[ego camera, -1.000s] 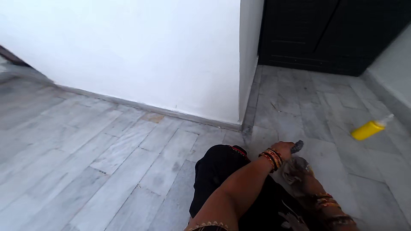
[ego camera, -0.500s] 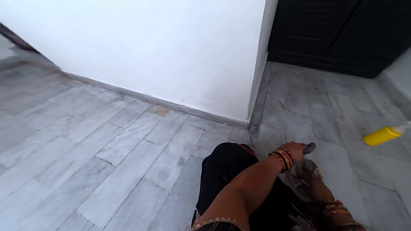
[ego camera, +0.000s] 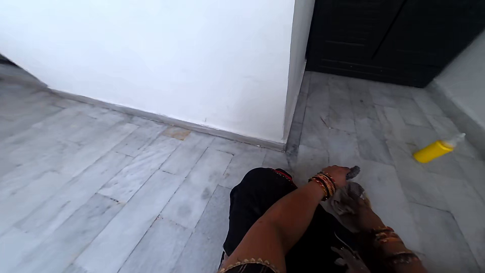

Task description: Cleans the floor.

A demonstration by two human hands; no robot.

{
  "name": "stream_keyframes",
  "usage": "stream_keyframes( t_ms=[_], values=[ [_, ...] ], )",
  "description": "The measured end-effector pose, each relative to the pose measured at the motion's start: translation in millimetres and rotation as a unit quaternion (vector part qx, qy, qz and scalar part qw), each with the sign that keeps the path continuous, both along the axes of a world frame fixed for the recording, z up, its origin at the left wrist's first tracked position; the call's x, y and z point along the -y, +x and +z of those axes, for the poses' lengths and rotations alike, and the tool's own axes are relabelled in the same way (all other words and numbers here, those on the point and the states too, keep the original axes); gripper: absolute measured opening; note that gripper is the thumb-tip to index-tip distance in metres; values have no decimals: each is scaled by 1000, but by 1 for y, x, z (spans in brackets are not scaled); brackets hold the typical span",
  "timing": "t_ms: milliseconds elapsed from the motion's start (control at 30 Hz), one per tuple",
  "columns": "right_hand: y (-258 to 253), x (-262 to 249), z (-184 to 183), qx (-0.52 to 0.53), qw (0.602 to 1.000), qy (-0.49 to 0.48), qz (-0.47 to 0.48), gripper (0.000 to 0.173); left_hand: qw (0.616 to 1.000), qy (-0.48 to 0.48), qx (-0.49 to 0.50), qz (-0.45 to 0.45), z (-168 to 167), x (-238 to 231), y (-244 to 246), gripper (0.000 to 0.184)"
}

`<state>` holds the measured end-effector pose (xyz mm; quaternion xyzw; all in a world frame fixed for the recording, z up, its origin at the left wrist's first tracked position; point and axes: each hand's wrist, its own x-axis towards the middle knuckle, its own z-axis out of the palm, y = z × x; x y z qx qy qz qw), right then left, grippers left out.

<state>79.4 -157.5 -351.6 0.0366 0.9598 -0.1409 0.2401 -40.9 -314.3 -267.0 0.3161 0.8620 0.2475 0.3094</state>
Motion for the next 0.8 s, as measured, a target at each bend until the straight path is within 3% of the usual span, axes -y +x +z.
stream_keyframes(
  t_ms=[800],
  values=[
    [-2, 5, 8, 31, 999, 6, -11, 54, 1000, -23, -19, -5, -9, -3, -1, 44]
  ],
)
